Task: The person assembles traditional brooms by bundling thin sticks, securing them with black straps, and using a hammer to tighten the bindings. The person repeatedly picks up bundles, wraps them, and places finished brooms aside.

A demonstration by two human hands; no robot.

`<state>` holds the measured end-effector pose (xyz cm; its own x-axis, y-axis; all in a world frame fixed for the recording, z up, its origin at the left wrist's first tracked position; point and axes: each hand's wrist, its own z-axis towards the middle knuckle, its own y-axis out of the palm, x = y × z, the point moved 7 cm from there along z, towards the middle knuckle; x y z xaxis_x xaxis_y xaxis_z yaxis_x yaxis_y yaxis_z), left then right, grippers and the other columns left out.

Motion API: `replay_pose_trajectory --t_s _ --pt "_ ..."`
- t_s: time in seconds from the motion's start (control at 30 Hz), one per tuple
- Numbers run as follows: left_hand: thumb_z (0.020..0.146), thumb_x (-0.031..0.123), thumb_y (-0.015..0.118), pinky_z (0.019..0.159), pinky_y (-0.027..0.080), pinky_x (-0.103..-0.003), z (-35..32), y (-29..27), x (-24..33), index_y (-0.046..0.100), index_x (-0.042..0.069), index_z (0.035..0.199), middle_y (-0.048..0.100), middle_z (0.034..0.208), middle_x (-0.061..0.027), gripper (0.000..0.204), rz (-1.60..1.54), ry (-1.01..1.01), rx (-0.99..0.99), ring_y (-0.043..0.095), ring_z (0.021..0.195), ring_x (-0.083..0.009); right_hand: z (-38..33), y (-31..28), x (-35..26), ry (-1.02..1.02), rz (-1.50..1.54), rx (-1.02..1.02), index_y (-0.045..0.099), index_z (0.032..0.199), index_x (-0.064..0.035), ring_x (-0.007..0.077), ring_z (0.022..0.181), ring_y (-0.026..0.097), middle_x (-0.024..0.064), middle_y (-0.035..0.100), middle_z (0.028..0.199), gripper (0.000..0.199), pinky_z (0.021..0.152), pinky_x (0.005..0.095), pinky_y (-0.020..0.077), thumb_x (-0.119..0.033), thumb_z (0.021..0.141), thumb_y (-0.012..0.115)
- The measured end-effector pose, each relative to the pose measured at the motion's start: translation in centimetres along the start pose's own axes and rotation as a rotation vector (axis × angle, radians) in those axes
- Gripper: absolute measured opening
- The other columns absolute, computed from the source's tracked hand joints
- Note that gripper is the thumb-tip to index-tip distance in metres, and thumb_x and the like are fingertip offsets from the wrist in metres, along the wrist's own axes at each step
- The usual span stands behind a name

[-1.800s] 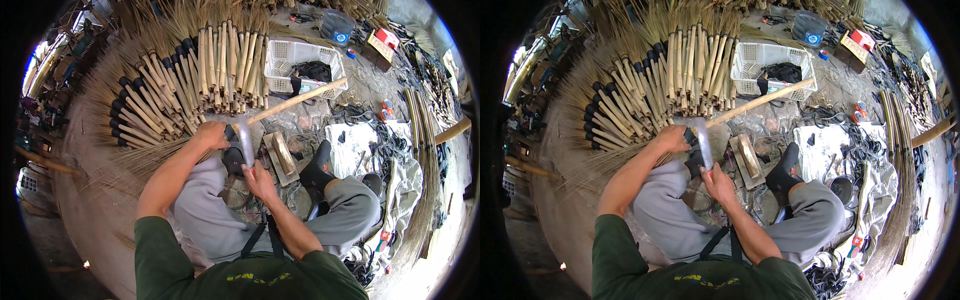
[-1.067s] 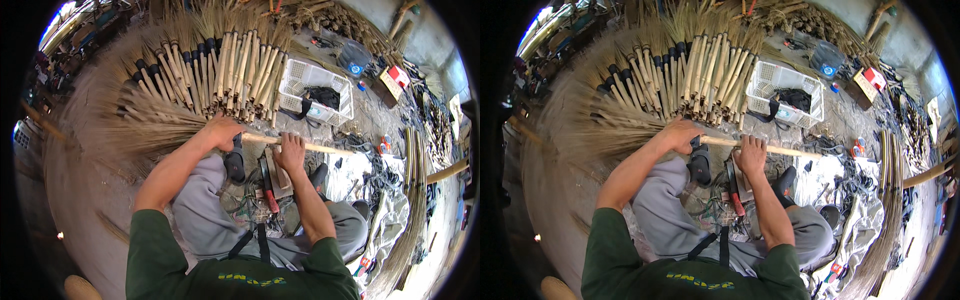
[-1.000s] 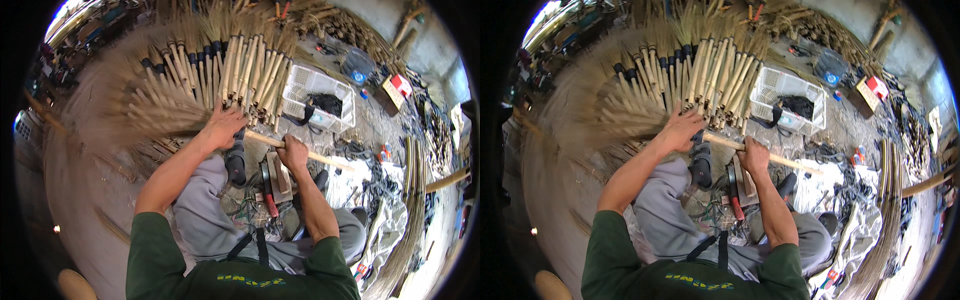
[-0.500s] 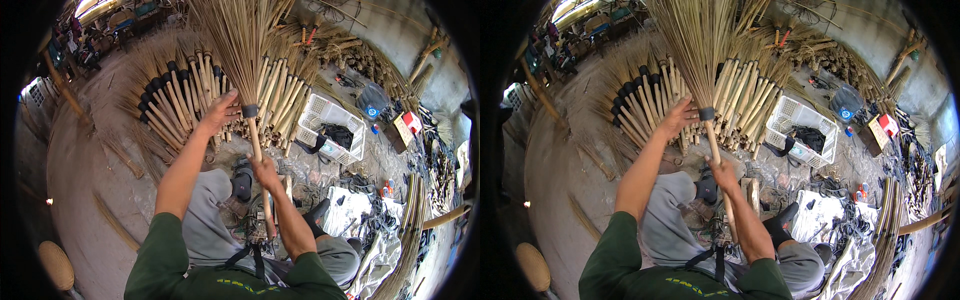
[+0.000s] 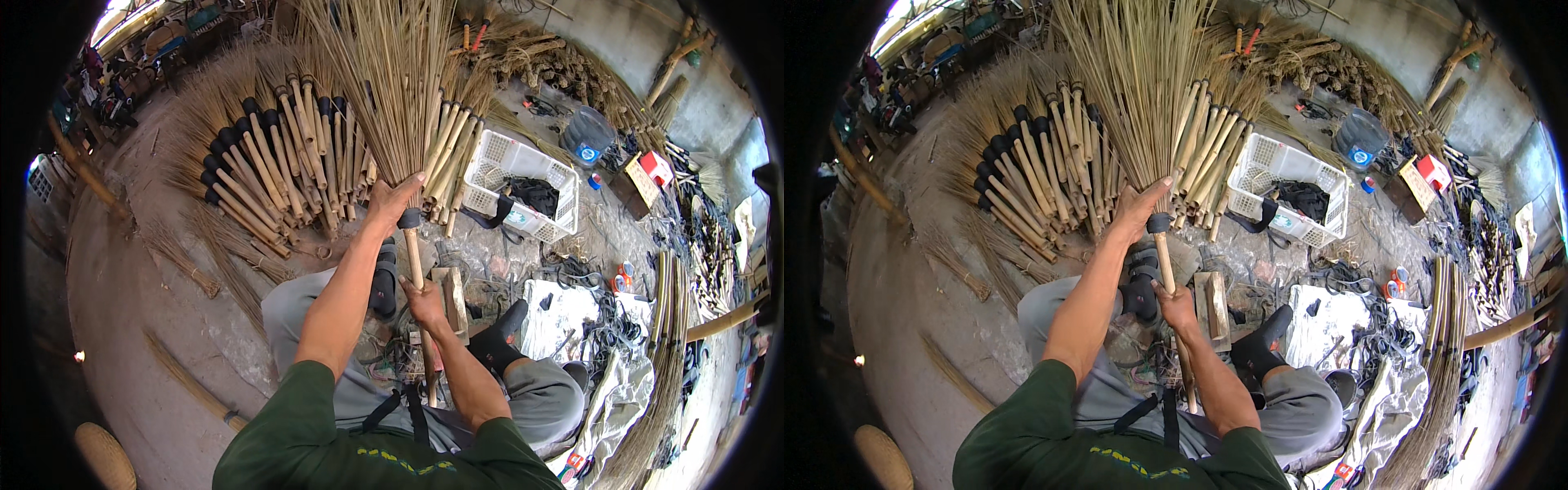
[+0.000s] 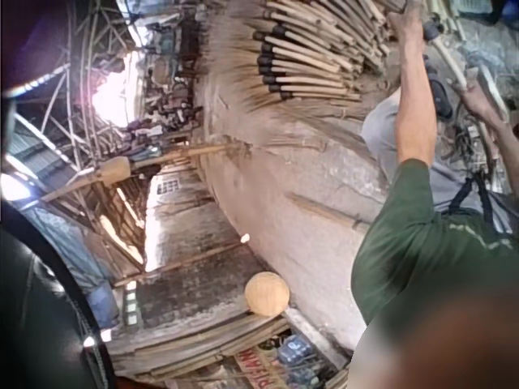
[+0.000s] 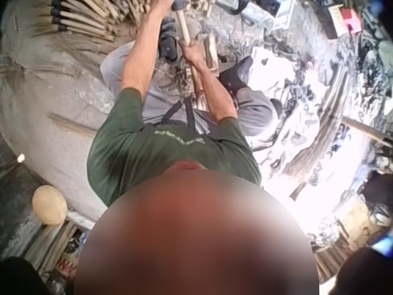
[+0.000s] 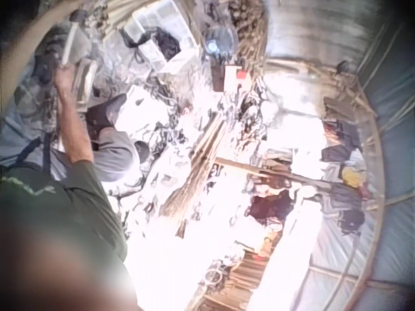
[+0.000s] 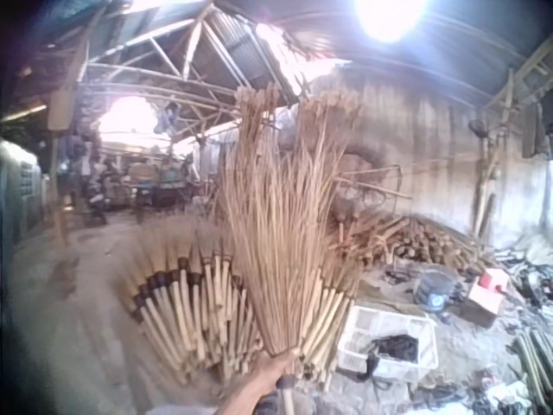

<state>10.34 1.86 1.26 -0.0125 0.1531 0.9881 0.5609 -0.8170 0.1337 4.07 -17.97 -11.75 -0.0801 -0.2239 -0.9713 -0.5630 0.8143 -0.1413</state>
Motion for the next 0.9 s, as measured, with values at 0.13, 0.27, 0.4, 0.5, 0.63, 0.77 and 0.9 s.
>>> replay_pose_trajectory --t_s 0.13,0.27,0.4,0.5,0.63,0.77,0.9 --pt "0.085 0.039 0.088 0.096 0.052 -0.04 -0.9 0.4 -0.5 0.053 -0.01 0.135 0.067 0.122 -0.0176 0.078 -0.161 0.069 -0.071 0.064 0.117 -0.0258 -0.7 -1.5 -0.2 -0.094 -0.197 0.218 0.072 0.092 -0.0039 0.0403 0.074 0.071 0.0181 0.072 0.077 0.032 0.067 0.0481 0.0525 -0.035 0.096 0.073" --pt "0.087 0.034 0.086 0.097 0.05 -0.038 -1.8 -0.1 -1.3 0.057 -0.007 0.134 0.067 0.127 -0.0159 0.068 -0.004 0.072 0.085 0.065 0.116 -0.022 -1.8 -2.2 -0.5 -0.01 -0.43 0.296 0.073 0.106 -0.0082 0.0497 0.093 0.068 0.0251 0.073 0.093 0.028 0.08 0.0567 0.0537 -0.034 0.095 0.07" --pt "0.088 0.036 0.085 0.094 0.052 -0.042 -1.9 0.1 -1.9 0.059 -0.007 0.13 0.068 0.12 -0.0162 0.065 -0.05 0.053 0.011 0.067 0.11 -0.0229 -3.0 -1.5 -0.2 0.1 -0.533 0.345 0.072 0.11 -0.0078 0.0485 0.095 0.069 0.026 0.073 0.096 0.036 0.083 0.0565 0.0541 -0.039 0.093 0.07" --pt "0.089 0.038 0.084 0.091 0.056 -0.043 -2.4 -1.4 -2.4 0.062 -0.002 0.126 0.069 0.112 -0.0123 0.059 -0.189 0.003 0.019 0.07 0.101 -0.0247 -3.6 -1.8 -0.2 0.034 -0.54 0.318 0.07 0.114 -0.0039 0.0476 0.093 0.069 0.0269 0.072 0.093 0.044 0.08 0.0548 0.0544 -0.042 0.092 0.072" --pt "0.09 0.038 0.083 0.085 0.063 -0.042 -3.7 -1.6 -2.7 0.063 0.001 0.124 0.068 0.108 -0.0095 0.054 -0.481 -0.03 -0.163 0.071 0.09 -0.0234 -3.9 -1.1 1.3 0.045 -0.144 -0.144 0.065 0.098 0.0007 0.0295 0.067 0.067 0.0154 0.066 0.072 0.041 0.063 0.0442 0.0519 -0.039 0.093 0.075" --pt "0.089 0.042 0.083 0.079 0.065 -0.042 -4.3 -2.1 -3.6 0.063 0.001 0.125 0.069 0.105 -0.0102 0.058 -0.19 -0.02 -0.069 0.071 0.085 -0.0212 -4.4 -0.4 3.1 0.149 -0.136 -0.131 0.063 0.083 0.0021 0.0223 0.058 0.055 0.0111 0.059 0.064 0.045 0.057 0.0408 0.0458 -0.039 0.096 0.075" --pt "0.086 0.045 0.087 0.092 0.052 -0.041 -4.4 -2.4 -4.5 0.064 -0.003 0.134 0.069 0.126 -0.0118 0.072 -0.204 -0.073 0.027 0.067 0.109 -0.023 -4.5 0.7 3.3 0.03 -0.146 -0.02 0.064 0.087 0.0028 0.025 0.061 0.056 0.0154 0.061 0.067 0.045 0.061 0.0423 0.0472 -0.04 0.096 0.073"
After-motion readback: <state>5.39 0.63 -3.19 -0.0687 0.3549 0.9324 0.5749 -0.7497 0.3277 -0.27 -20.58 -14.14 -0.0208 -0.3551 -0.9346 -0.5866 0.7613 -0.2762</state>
